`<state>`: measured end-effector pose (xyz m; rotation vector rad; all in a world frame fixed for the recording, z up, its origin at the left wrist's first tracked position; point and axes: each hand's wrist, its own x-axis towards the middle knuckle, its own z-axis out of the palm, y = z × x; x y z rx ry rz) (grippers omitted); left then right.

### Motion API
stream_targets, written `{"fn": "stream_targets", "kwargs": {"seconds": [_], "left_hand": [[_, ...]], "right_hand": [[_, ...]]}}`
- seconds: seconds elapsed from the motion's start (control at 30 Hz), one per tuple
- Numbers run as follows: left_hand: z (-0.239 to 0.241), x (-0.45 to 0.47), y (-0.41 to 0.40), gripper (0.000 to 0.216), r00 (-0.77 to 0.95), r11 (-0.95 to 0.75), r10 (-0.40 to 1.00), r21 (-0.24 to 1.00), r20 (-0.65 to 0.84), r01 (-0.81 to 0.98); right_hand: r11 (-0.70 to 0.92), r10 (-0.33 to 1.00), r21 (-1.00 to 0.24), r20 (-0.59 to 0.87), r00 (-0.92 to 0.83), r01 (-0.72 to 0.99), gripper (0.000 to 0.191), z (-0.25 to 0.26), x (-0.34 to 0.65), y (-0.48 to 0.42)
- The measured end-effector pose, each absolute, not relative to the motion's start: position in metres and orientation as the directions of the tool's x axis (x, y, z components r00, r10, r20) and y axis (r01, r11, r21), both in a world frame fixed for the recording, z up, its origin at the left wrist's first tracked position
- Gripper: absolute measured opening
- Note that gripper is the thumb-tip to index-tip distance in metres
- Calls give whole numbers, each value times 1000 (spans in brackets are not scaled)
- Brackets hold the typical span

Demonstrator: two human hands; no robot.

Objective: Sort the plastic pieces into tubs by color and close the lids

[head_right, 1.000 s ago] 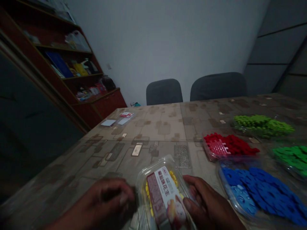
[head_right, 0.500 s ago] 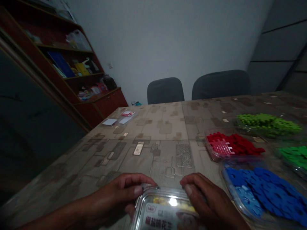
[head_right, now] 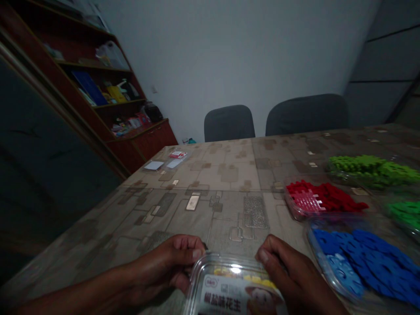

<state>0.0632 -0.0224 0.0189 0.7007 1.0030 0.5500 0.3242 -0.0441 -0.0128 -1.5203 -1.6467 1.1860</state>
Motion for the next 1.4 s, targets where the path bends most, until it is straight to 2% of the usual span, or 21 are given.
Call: {"fn": "stream_targets", "kwargs": {"seconds": [0.23,0.33,0.53,0.63,0.73,0.87,1.07,1.4], "left_hand": [[20,59,-22,29,472,657,680,752,-561,-53],[23,57,-22,30,493,636,686,770,-535,-48],[29,58,-24,25,537,638,648,770,-541,5],[28,59,-24,25,542,641,653,767,-529,-23],[26,58,-23,28,556,669,634,742,-538,-44],[25,56,-21,26,598,724,565,690,-569,-28],[23,57,-18,27,650,743,504,669,-569,9],[31,59,-18,23,576,685,581,727,-575,35]], "right_hand": [[-163,939,-917,-257,-227,364,48,-21,327,-42],[-96,936,-898,-228,-267,429,46,-10,327,-40],[156,896,-772,-152,-418,616,29,24,311,-24],[122,847,-759,-256,-466,639,23,31,301,-16],[46,815,-797,-319,-484,602,20,29,294,-12],[53,801,-833,-294,-522,551,19,25,291,-13],[100,767,-815,-302,-566,570,18,27,290,-12],[157,748,-798,-288,-597,581,19,26,291,-12]]}}
